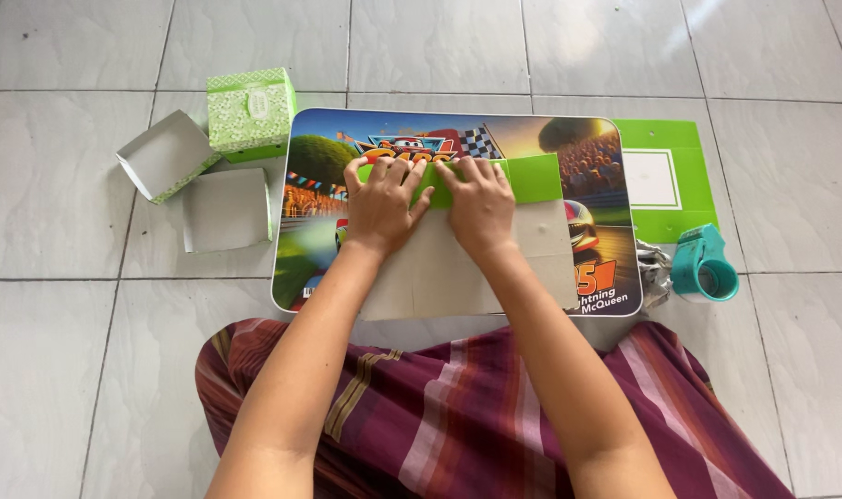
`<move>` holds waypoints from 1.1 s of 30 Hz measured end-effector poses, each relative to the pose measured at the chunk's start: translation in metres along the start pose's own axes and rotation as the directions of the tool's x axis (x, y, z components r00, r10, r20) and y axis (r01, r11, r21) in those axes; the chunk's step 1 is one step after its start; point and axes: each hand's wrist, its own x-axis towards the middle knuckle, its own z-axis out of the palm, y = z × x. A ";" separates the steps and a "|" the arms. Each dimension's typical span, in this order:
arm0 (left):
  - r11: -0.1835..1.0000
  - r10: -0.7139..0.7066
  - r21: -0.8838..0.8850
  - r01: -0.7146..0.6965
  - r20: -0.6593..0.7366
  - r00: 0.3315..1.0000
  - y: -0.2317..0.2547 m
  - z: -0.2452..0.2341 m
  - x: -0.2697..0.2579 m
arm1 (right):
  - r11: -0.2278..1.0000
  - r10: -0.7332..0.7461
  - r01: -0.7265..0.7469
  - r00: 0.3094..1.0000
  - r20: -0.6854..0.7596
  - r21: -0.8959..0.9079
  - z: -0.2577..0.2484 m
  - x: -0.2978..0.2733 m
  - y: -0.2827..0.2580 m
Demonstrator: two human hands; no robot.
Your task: The person assembles a green and white gift box from a flat sheet by folding the side flaps and securing them with clear tape. They fold the bottom and top flaps, then use a tape dispenser to apply tape to the seams and edges to form the box.
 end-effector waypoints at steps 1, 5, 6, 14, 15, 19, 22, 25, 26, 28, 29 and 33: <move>1.000 0.000 0.012 0.000 -0.001 1.000 0.000 0.001 0.001 | 0.999 0.035 -0.035 0.999 0.012 0.009 -0.001 0.002 0.007; 0.999 -0.009 0.048 0.010 -0.010 1.000 0.002 0.004 0.002 | 0.992 0.126 -0.126 0.992 -0.008 0.022 -0.010 0.002 0.045; 0.999 -0.024 0.042 0.023 0.018 1.000 0.004 0.004 0.004 | 0.991 0.136 -0.135 0.990 -0.036 0.019 -0.013 0.002 0.056; 0.985 -0.077 0.161 0.055 0.129 0.989 0.014 0.013 0.011 | 0.996 0.088 -0.089 0.994 -0.071 -0.010 -0.010 -0.013 0.071; 0.982 -0.094 0.175 0.065 0.158 0.983 0.016 0.017 0.012 | 0.993 0.016 -0.029 0.993 -0.115 -0.113 -0.009 -0.016 0.071; 0.958 -0.199 0.253 0.132 0.258 0.945 0.035 0.049 0.016 | 0.974 0.115 -0.125 0.991 0.062 0.187 -0.019 -0.021 0.094; 0.979 0.086 0.188 -0.082 -0.013 0.996 0.051 0.073 0.018 | 0.935 0.077 -0.110 0.991 0.111 0.336 -0.020 -0.022 0.106; 0.992 -0.103 -0.048 0.114 0.195 0.975 0.065 0.084 0.024 | 0.923 0.049 -0.074 0.996 0.077 0.376 -0.021 -0.023 0.115; 0.981 -0.142 -0.103 0.167 0.212 0.967 0.071 0.082 0.025 | 0.922 0.044 -0.071 0.996 0.077 0.381 -0.021 -0.024 0.116; 0.938 -0.226 -0.203 0.280 0.254 0.940 0.080 0.077 0.025 | 0.925 0.023 -0.049 0.997 0.073 0.377 -0.019 -0.025 0.112; 0.947 -0.213 -0.187 0.260 0.237 0.948 0.081 0.072 0.026 | 0.932 0.009 -0.032 0.998 0.065 0.362 -0.019 -0.025 0.113; 0.963 -0.141 -0.206 0.175 0.170 0.975 0.074 0.060 0.025 | 0.945 -0.025 0.009 0.999 0.043 0.328 -0.022 -0.029 0.115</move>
